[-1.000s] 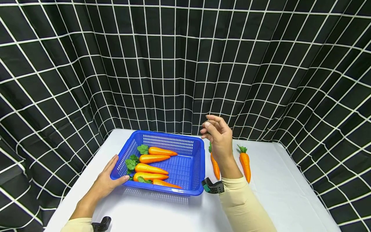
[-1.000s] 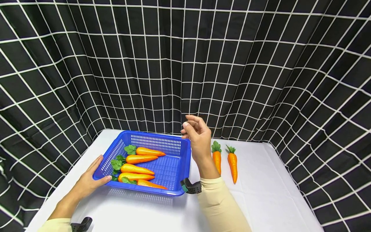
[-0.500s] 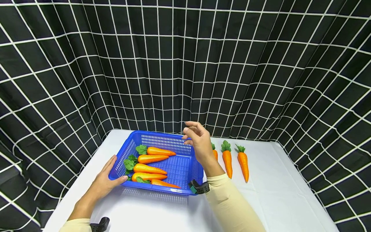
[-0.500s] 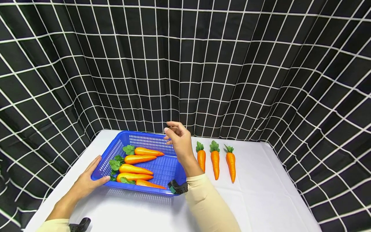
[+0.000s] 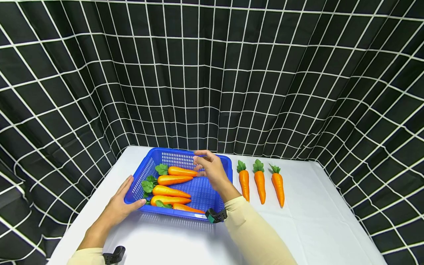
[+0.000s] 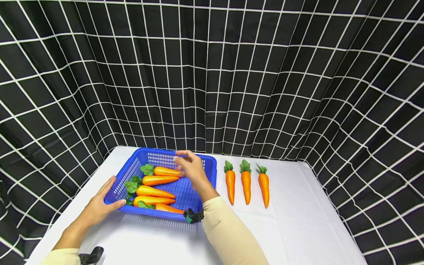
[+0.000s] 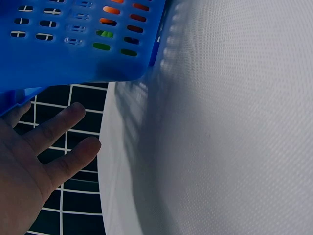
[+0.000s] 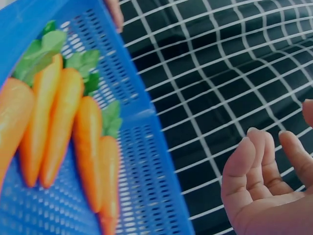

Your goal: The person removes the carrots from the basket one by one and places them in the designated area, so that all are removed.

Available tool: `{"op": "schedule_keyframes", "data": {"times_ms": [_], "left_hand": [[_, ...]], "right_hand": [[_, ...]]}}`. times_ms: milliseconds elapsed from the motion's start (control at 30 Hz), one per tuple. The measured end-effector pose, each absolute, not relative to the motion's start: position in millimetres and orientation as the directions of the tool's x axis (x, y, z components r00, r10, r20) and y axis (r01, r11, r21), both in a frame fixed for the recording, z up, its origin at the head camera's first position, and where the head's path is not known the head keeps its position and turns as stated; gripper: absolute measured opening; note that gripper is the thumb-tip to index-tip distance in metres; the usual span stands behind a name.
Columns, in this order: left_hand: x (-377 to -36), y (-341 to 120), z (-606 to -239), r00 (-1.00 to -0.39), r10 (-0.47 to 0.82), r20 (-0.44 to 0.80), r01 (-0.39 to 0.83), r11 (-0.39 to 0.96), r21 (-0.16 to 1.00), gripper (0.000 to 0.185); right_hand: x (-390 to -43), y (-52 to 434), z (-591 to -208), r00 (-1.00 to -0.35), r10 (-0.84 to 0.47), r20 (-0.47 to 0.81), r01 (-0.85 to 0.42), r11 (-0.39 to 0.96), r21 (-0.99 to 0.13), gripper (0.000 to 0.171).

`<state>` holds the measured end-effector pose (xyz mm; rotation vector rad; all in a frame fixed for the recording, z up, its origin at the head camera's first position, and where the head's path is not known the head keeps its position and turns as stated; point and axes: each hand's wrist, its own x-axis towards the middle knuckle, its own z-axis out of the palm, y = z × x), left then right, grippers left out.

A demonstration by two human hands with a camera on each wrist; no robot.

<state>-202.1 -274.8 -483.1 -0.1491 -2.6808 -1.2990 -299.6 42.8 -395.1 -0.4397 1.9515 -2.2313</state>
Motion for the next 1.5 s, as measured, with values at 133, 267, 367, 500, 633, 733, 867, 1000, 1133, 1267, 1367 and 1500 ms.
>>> {"op": "schedule_keyframes", "data": {"times_ms": [133, 267, 367, 500, 633, 733, 867, 1000, 1133, 1267, 1367, 1500], "left_hand": [[-203.1, -275.5, -480.8, -0.984, 0.016, 0.179, 0.149, 0.625, 0.767, 0.099], [-203.2, -276.3, -479.5, -0.984, 0.015, 0.176, 0.146, 0.628, 0.764, 0.099], [-204.0, -277.8, -479.0, -0.984, 0.018, 0.179, 0.150, 0.633, 0.759, 0.099], [-205.9, -279.7, -478.5, -0.982, 0.018, 0.187, 0.156, 0.637, 0.755, 0.099], [-207.0, -280.6, -478.5, -0.982, 0.021, 0.189, 0.159, 0.640, 0.752, 0.100], [-207.1, -280.7, -478.5, -0.981, 0.022, 0.195, 0.163, 0.641, 0.750, 0.101], [-206.6, -279.9, -478.5, -0.980, 0.020, 0.198, 0.165, 0.641, 0.750, 0.100], [-206.0, -278.5, -479.7, -0.981, 0.016, 0.193, 0.159, 0.638, 0.754, 0.101], [-205.0, -277.2, -482.8, -0.983, 0.013, 0.184, 0.150, 0.635, 0.757, 0.101], [-204.3, -276.1, -486.3, -0.982, 0.011, 0.188, 0.152, 0.633, 0.759, 0.100], [-204.0, -275.7, -487.9, -0.981, 0.013, 0.194, 0.158, 0.632, 0.758, 0.100], [-203.6, -276.4, -488.2, -0.981, 0.011, 0.195, 0.158, 0.633, 0.758, 0.100]], "right_hand": [[-303.8, 34.6, -404.4, -0.941, -0.332, 0.058, -0.030, -0.087, -0.996, 0.036], [-306.1, 27.4, -410.7, -0.921, -0.389, -0.019, 0.040, -0.048, -0.998, 0.035], [-307.0, 23.6, -411.9, -0.896, -0.437, -0.076, 0.090, -0.011, -0.996, 0.033], [-310.5, 21.4, -412.6, -0.856, -0.497, -0.144, 0.137, 0.051, -0.989, 0.027], [-317.2, 21.8, -415.0, -0.816, -0.552, -0.173, 0.140, 0.102, -0.985, 0.026], [-322.7, 23.1, -417.4, -0.769, -0.615, -0.174, 0.106, 0.146, -0.984, 0.029], [-327.9, 24.6, -420.6, -0.676, -0.717, -0.171, 0.053, 0.184, -0.981, 0.037], [-331.3, 24.1, -423.1, -0.616, -0.770, -0.167, 0.011, 0.203, -0.979, 0.040], [-333.9, 23.0, -428.9, -0.564, -0.806, -0.179, -0.049, 0.249, -0.967, 0.038], [-333.0, 20.6, -436.5, -0.504, -0.844, -0.185, -0.112, 0.276, -0.955, 0.033], [-330.4, 18.3, -442.1, -0.462, -0.865, -0.199, -0.158, 0.301, -0.941, 0.031], [-327.0, 15.6, -446.0, -0.433, -0.873, -0.224, -0.190, 0.332, -0.924, 0.033]]}}
